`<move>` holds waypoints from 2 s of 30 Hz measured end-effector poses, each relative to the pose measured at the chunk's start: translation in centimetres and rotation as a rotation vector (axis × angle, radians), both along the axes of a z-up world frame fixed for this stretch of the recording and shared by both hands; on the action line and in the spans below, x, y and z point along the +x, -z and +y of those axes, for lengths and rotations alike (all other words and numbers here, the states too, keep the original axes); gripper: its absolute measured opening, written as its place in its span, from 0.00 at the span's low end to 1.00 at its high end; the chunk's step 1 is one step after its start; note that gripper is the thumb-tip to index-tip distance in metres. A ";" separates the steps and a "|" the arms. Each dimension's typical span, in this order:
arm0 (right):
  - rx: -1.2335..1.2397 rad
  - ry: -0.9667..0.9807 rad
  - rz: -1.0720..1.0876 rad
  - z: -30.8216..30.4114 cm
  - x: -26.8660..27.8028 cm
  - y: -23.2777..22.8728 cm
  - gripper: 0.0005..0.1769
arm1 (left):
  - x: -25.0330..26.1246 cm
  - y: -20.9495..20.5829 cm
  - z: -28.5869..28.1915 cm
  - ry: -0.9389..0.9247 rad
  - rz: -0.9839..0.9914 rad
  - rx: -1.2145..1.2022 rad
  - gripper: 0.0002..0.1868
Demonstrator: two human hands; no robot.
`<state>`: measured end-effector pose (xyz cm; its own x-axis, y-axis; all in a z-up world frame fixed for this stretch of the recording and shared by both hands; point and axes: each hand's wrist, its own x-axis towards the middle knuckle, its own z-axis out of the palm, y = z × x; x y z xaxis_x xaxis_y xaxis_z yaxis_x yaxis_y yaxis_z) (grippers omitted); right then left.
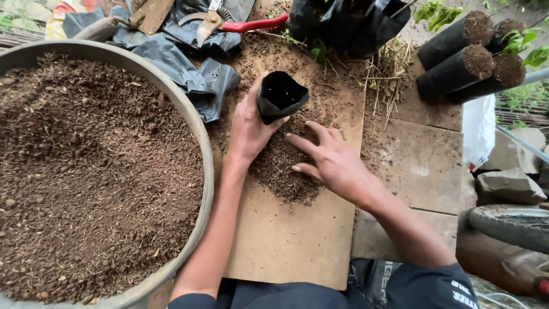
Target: Filling small plastic grow bags with soil from a large basin by hand and packing it down firmly.
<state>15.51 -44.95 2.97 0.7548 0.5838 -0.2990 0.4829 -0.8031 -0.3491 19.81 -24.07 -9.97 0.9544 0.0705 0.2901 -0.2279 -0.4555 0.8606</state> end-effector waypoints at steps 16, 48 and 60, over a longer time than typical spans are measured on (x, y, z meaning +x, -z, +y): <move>0.569 0.041 -0.015 1.0 3.7 -6.2 0.11 | 0.5 2.4 0.0 -0.005 0.042 -0.055 0.49; 0.281 -0.138 -0.139 -0.5 4.8 5.7 0.18 | -1.4 -2.6 0.3 0.141 -0.026 -0.357 0.54; 0.629 -0.016 -0.145 0.9 5.1 -5.9 0.09 | -1.1 -1.2 0.6 0.155 -0.009 -0.354 0.63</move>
